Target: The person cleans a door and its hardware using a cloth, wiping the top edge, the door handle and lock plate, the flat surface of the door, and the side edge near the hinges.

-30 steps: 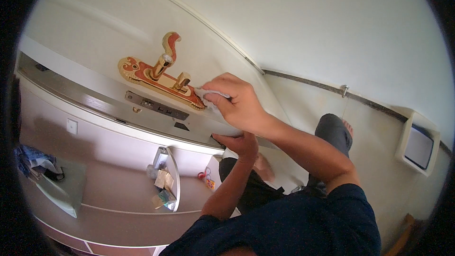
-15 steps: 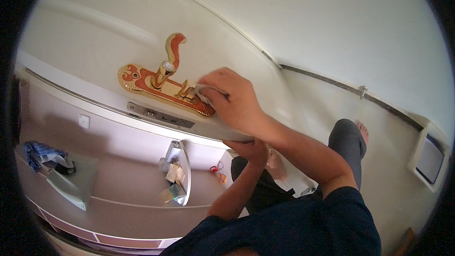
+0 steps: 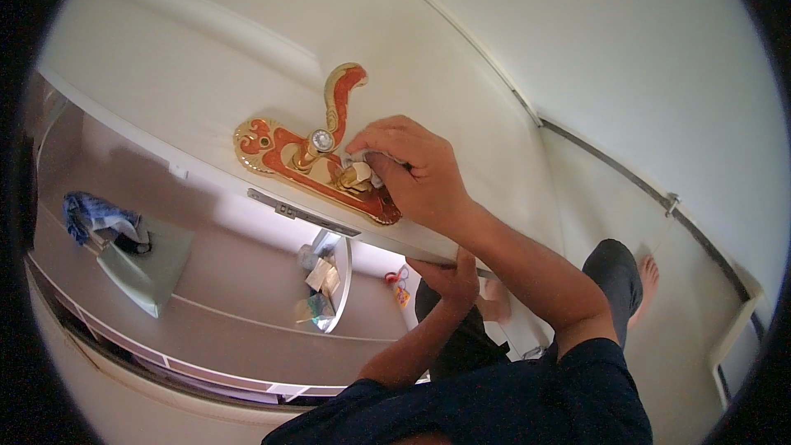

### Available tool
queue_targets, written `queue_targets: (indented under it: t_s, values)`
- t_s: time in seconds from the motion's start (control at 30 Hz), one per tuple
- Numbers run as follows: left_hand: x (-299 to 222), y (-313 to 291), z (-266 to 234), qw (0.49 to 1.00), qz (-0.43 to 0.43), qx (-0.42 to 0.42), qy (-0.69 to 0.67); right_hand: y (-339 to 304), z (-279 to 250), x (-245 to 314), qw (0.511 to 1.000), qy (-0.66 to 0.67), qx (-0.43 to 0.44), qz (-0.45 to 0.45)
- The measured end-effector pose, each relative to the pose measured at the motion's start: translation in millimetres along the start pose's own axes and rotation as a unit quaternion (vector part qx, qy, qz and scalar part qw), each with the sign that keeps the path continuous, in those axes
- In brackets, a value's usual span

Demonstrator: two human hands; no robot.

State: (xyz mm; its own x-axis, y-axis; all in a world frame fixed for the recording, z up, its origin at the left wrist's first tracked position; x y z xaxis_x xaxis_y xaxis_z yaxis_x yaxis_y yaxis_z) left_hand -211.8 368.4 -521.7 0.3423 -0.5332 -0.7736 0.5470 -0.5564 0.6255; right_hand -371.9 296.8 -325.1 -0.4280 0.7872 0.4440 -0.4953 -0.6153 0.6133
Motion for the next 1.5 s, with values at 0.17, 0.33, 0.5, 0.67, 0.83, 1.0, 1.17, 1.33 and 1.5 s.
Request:
queue_targets:
  t_s: [0.17,0.33,0.5,0.67,0.83,1.0,1.17,1.33,1.5]
  values:
    - [-1.9,10.8,-7.7,0.999,0.034,0.021,0.016,-9.7,5.9,-11.4,0.999,-0.021,0.037,-0.017]
    - [-4.0,16.4,-16.1,0.999,0.052,0.001,0.016,-18.6,7.3,-22.2,0.997,-0.002,0.073,0.005]
    - [-5.2,21.6,-19.0,0.998,0.033,0.013,0.051,10.6,44.0,-24.8,0.995,0.048,0.075,-0.033]
    - [-4.5,25.1,-26.4,0.998,-0.031,-0.013,0.058,-10.1,25.8,-39.4,0.991,0.014,0.128,-0.034]
    - [-5.5,31.1,-31.3,0.998,0.011,-0.031,0.062,-7.3,38.7,-48.1,0.984,0.038,0.171,-0.045]
    - [7.6,32.4,-30.7,0.998,-0.049,-0.038,0.015,2.1,55.6,-51.4,0.988,0.091,0.125,-0.027]
    - [2.7,38.3,-33.4,0.999,-0.016,-0.043,0.025,-20.5,30.7,-56.8,0.981,0.010,0.168,-0.096]
    - [12.8,35.9,-40.7,0.999,-0.015,-0.024,0.042,-10.2,55.6,-53.5,0.991,0.056,0.116,-0.032]
    - [13.2,34.6,-37.4,0.999,-0.021,-0.013,0.026,-19.7,42.8,-44.3,0.992,-0.024,0.117,-0.046]
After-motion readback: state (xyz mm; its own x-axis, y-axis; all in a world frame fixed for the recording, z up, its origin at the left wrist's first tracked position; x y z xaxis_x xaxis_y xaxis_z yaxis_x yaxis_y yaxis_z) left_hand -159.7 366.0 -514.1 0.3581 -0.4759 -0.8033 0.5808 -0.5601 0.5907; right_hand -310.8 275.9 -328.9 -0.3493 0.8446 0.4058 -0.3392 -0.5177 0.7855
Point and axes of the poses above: each hand's wrist, its own y-axis towards the middle knuckle, its own z-axis out of the palm, x = y × z, the point moved 6 cm from there along y, towards the middle knuckle, and after that the axes turned 15 degrees about -x, right-handed, at the moved point
